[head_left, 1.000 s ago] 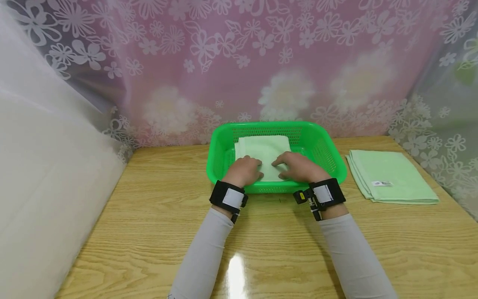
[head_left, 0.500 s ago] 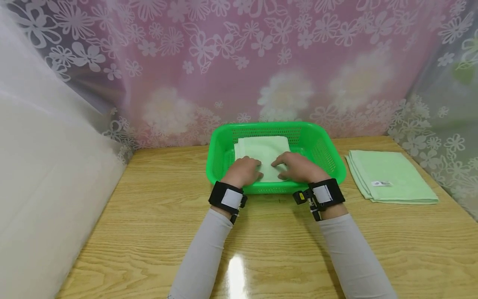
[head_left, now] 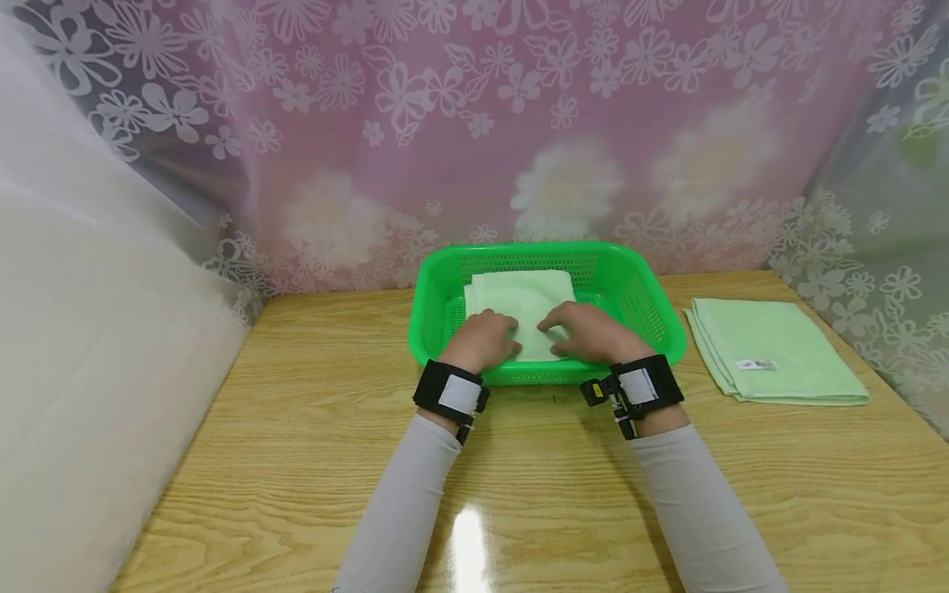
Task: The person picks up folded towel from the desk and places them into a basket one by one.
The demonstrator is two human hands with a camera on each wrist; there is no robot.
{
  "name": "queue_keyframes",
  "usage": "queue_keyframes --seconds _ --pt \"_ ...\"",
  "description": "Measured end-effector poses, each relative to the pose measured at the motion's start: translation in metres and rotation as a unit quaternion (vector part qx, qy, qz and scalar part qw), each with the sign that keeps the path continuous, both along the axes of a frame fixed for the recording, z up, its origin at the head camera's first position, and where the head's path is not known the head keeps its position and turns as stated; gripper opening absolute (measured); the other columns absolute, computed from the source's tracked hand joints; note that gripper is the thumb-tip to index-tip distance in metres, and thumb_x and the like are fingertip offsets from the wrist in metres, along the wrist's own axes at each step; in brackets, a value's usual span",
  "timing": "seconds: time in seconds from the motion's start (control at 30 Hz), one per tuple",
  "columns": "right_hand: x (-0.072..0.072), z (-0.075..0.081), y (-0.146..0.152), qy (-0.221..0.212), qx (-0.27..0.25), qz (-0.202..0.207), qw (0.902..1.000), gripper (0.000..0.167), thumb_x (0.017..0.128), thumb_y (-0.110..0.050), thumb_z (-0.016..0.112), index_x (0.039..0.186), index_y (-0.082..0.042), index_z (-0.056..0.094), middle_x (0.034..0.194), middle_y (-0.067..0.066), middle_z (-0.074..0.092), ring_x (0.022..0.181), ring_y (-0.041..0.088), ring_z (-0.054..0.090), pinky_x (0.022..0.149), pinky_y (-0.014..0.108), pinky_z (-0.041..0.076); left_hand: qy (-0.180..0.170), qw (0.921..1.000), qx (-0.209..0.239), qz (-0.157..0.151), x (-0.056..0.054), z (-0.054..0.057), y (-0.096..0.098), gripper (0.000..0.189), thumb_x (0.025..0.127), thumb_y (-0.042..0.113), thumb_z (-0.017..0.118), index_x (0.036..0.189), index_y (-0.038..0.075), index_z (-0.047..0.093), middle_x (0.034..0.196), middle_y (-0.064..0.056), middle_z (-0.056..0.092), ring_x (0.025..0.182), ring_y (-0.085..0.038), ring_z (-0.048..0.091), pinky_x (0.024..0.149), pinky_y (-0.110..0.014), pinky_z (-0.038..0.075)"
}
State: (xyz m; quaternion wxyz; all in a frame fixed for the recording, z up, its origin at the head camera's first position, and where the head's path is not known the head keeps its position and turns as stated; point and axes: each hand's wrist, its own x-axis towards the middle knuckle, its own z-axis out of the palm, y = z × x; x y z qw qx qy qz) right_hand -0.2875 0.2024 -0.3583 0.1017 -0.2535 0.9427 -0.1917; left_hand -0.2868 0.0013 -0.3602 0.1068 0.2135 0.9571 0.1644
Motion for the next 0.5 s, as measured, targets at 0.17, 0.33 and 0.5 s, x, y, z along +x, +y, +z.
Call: queue_keyframes --seconds 0.17,0.33,0.5 --pt "0.002 0.003 -0.003 0.011 0.004 0.000 0.9999 0.036 0.102 -0.010 0.065 0.135 0.006 0.067 0.141 0.026 0.065 0.137 0.047 0.056 0.114 0.058 0.046 -0.003 0.9998 0.019 0.004 0.000 0.002 -0.002 0.047 0.106 0.024 0.064 0.149 0.006 0.059 0.151 -0.014 0.062 0.147 -0.035 0.052 0.121 -0.045 0.044" --pt "0.004 0.006 -0.008 0.027 -0.002 -0.010 0.9996 0.039 0.107 -0.018 0.060 0.138 0.006 0.065 0.142 0.026 0.064 0.138 0.047 0.055 0.115 0.059 0.045 -0.009 0.9991 0.042 0.007 0.002 0.009 -0.006 0.051 0.108 0.027 0.061 0.154 0.007 0.053 0.155 -0.016 0.058 0.152 -0.037 0.045 0.123 -0.048 0.041" --pt "0.011 0.016 -0.010 0.036 -0.030 -0.034 0.9983 0.046 0.110 -0.021 0.055 0.147 0.006 0.056 0.151 0.029 0.055 0.145 0.048 0.047 0.118 0.061 0.041 0.000 0.9983 0.059 0.002 0.008 0.023 -0.010 0.056 0.109 0.029 0.058 0.160 0.008 0.045 0.157 -0.022 0.052 0.148 -0.041 0.047 0.122 -0.051 0.041"
